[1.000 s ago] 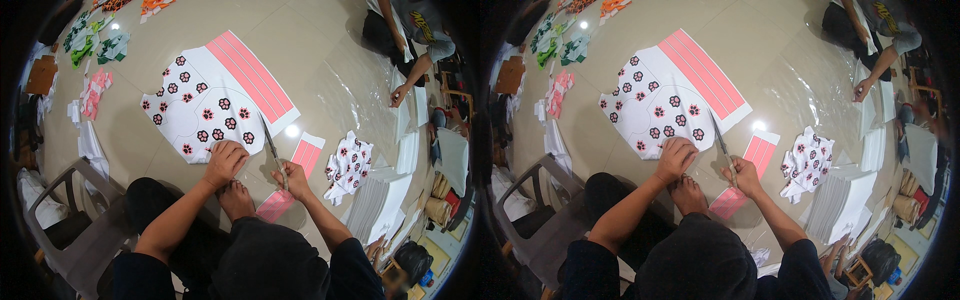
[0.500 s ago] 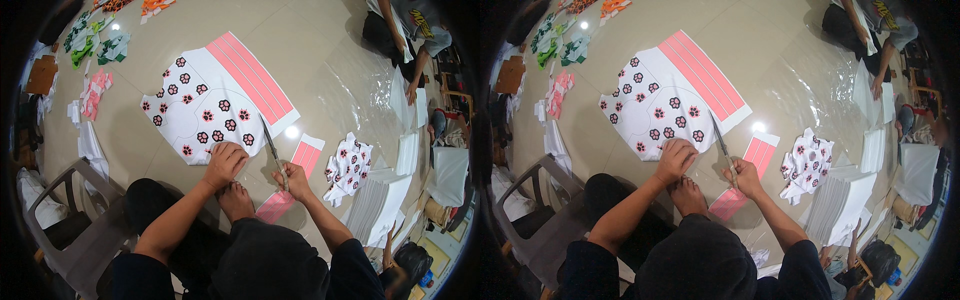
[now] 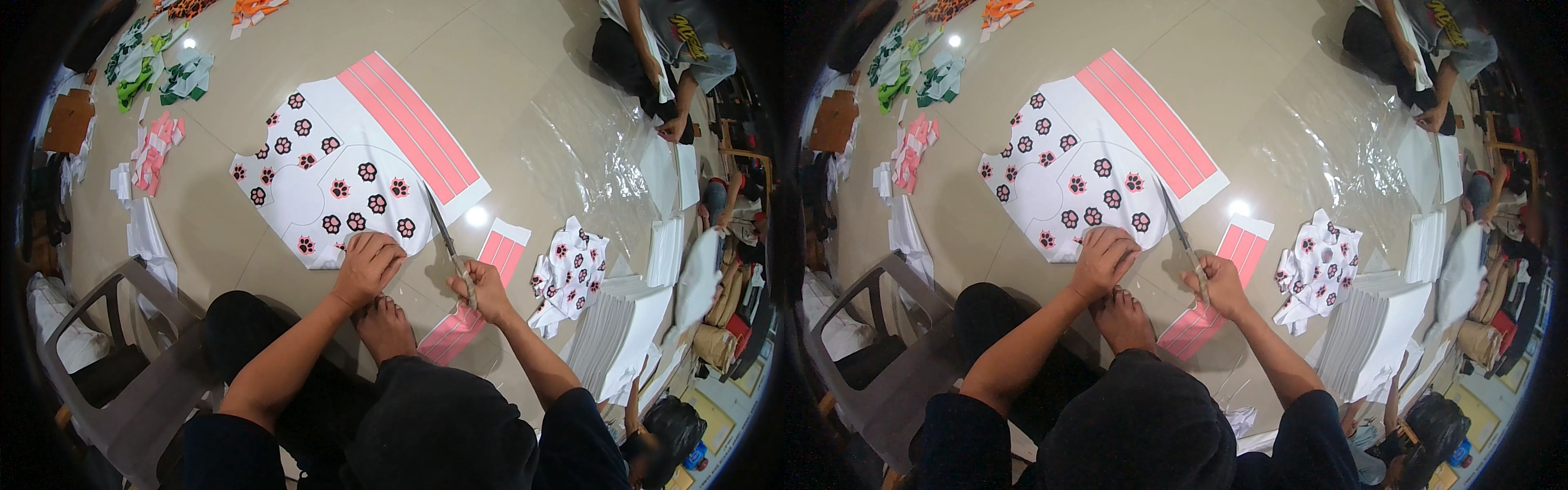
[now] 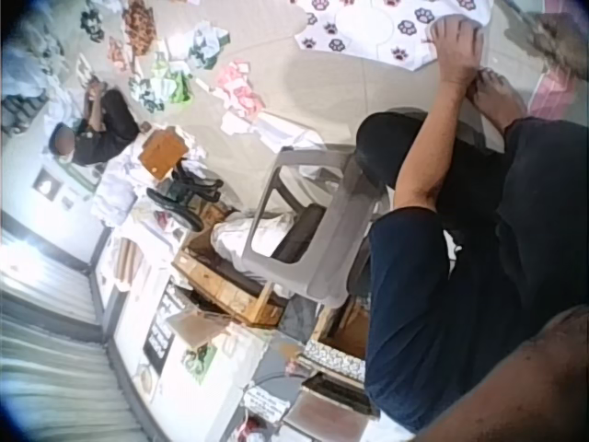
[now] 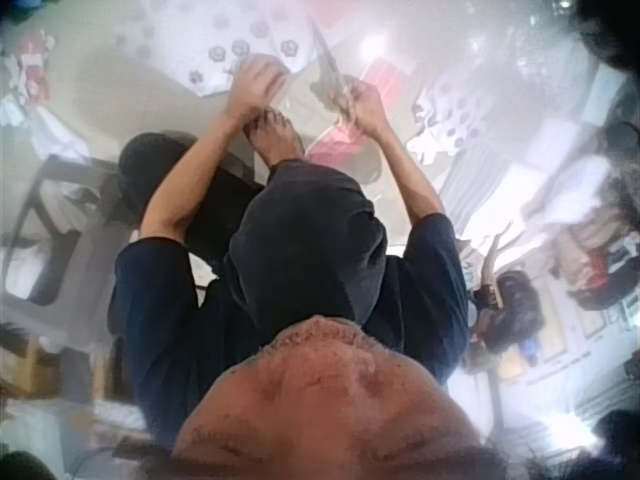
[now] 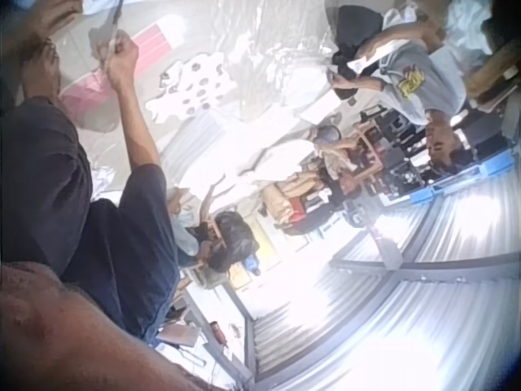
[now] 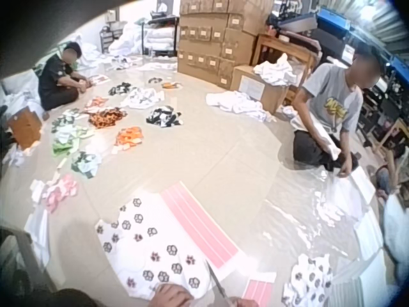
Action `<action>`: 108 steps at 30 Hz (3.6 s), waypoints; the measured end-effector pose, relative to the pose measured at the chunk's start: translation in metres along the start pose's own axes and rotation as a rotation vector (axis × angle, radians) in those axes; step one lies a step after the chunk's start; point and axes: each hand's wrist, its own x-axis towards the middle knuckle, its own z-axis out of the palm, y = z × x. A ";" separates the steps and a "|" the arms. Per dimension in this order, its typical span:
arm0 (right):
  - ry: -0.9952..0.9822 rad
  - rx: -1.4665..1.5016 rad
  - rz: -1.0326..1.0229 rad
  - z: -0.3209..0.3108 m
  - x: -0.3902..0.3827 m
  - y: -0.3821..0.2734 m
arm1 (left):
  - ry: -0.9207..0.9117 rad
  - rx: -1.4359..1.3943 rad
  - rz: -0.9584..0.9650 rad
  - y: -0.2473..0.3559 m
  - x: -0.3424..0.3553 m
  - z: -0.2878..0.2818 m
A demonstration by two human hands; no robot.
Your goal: The person uses shears to cut a piece of white fabric with a pink paw print pattern. They carefully follow a pre-drawn outline to separate a garment piece from the larger fabric sheet.
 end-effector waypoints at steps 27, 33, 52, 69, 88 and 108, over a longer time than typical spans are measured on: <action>-0.044 -0.045 0.035 -0.016 0.016 -0.010 | -0.024 -0.019 -0.007 -0.005 -0.004 0.001; -0.052 -0.059 0.026 -0.020 0.015 -0.015 | -0.021 -0.022 -0.005 -0.005 -0.003 0.001; -0.086 -0.138 0.029 -0.029 0.040 -0.042 | -0.025 -0.004 0.006 -0.008 -0.005 0.003; -0.140 -0.193 0.037 -0.041 0.041 -0.051 | -0.016 -0.006 0.004 -0.007 -0.004 0.001; -0.207 -0.256 0.033 -0.053 0.067 -0.073 | -0.012 0.013 0.013 -0.008 -0.006 0.005; -0.264 -0.333 0.027 -0.069 0.073 -0.086 | -0.020 0.011 0.002 -0.008 -0.006 0.004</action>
